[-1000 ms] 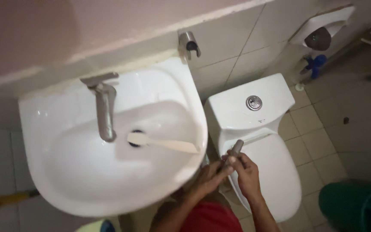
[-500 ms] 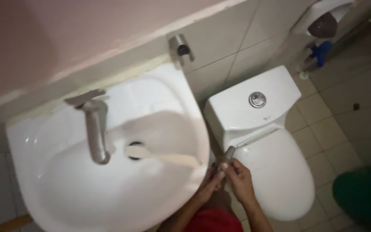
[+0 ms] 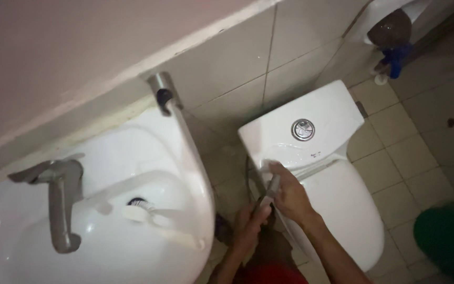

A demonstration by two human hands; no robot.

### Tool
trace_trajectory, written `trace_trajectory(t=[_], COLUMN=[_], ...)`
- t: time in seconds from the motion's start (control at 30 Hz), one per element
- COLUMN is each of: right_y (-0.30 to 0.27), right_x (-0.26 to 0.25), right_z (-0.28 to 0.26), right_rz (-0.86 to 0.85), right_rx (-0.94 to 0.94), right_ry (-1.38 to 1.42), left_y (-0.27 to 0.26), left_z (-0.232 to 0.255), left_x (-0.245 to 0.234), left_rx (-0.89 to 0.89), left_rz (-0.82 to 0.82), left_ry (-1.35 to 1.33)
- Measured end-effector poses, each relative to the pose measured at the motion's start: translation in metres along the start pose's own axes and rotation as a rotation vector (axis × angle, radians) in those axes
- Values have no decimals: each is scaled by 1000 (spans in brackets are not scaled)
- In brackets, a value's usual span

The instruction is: The person uses a handheld bidet sprayer to rinse the toilet tank and seat, then scrubs the toilet seat with a brush. The person rinses their hands at the sink and returns to scrub the toilet seat again.

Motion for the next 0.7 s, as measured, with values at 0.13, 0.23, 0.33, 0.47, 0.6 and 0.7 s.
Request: trace_trajectory(t=[0.13, 0.23, 0.33, 0.47, 0.6, 0.7], right_y=[46, 82, 103, 132, 140, 150], right_x=[23, 42, 39, 36, 28, 18], right_z=[-14, -16, -19, -21, -24, -25], right_rz=[-95, -162, -115, -162, -260, -293], right_rx=[-283, -320, -382, -417, -396, -339], right_ry=[-370, -598, -627, -701, -758, -735], left_y=[16, 21, 29, 38, 42, 43], left_z=[8, 18, 27, 24, 31, 32], left_x=[12, 18, 17, 15, 16, 20], left_rx=[91, 109, 92, -47, -9, -140], left_rz=[25, 69, 69, 108, 100, 106], left_ry=[21, -21, -65, -35, -6, -54])
Point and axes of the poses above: each hand's wrist, its own y-axis towards the middle knuckle, its own x-axis out of the palm, z = x × y, the point moved 5 cm from there along y, towards the middle knuckle, and after that the axes turned 10 degrees about x, right-handed, at the moved point
